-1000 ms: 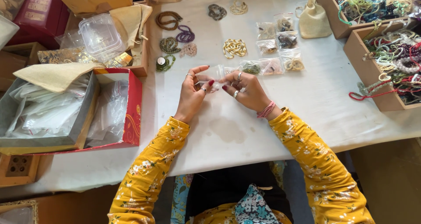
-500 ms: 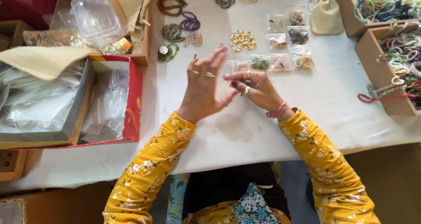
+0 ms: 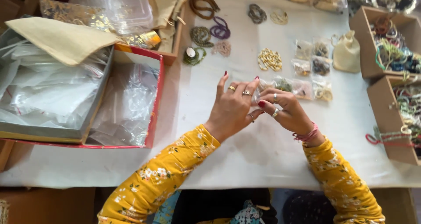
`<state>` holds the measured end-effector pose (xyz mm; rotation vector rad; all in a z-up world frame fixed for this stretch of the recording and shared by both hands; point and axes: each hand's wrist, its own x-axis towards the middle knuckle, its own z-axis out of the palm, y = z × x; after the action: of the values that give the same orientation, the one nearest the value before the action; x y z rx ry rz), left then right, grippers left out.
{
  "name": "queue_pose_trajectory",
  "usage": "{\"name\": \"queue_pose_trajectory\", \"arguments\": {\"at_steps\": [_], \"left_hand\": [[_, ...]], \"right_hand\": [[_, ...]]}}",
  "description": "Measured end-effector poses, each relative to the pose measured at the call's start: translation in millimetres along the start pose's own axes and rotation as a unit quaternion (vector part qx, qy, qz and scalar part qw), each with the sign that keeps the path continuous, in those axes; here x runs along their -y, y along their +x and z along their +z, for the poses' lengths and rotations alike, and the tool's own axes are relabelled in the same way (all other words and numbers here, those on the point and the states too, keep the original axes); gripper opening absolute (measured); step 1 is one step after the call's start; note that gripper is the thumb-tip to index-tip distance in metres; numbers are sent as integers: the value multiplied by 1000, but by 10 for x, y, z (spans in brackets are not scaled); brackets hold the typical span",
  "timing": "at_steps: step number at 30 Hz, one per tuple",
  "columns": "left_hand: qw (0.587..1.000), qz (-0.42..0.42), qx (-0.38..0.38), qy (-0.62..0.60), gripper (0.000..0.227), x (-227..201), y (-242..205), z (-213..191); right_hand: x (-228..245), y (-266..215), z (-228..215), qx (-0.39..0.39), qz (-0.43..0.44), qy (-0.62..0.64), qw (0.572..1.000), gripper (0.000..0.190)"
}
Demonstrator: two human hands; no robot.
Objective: The recorder is seen sorting various jewelry items and placing them into small clear plastic bags.
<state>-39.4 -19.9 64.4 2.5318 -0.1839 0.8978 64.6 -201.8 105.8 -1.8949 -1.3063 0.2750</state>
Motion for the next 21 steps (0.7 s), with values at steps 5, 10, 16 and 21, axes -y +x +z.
{"name": "queue_pose_trajectory", "arguments": {"at_steps": [5,10,16,21], "left_hand": [[995,-91,-22,-43,73,29,-5,19],[988,-124,-45,-81,79,31,-20,37],[985,-132,-60,-94,83,41,8,63],[986,-115,-69,-102,84,52,4,78]], "right_hand": [[-41,486,-187,-39,32,10,999,15],[-229,1216,-70,-73,16,-65,995,18],[-495,1526,367,-53,-29,-299,952,36],[-681,1429,255,-54,30,-345,937,24]]}}
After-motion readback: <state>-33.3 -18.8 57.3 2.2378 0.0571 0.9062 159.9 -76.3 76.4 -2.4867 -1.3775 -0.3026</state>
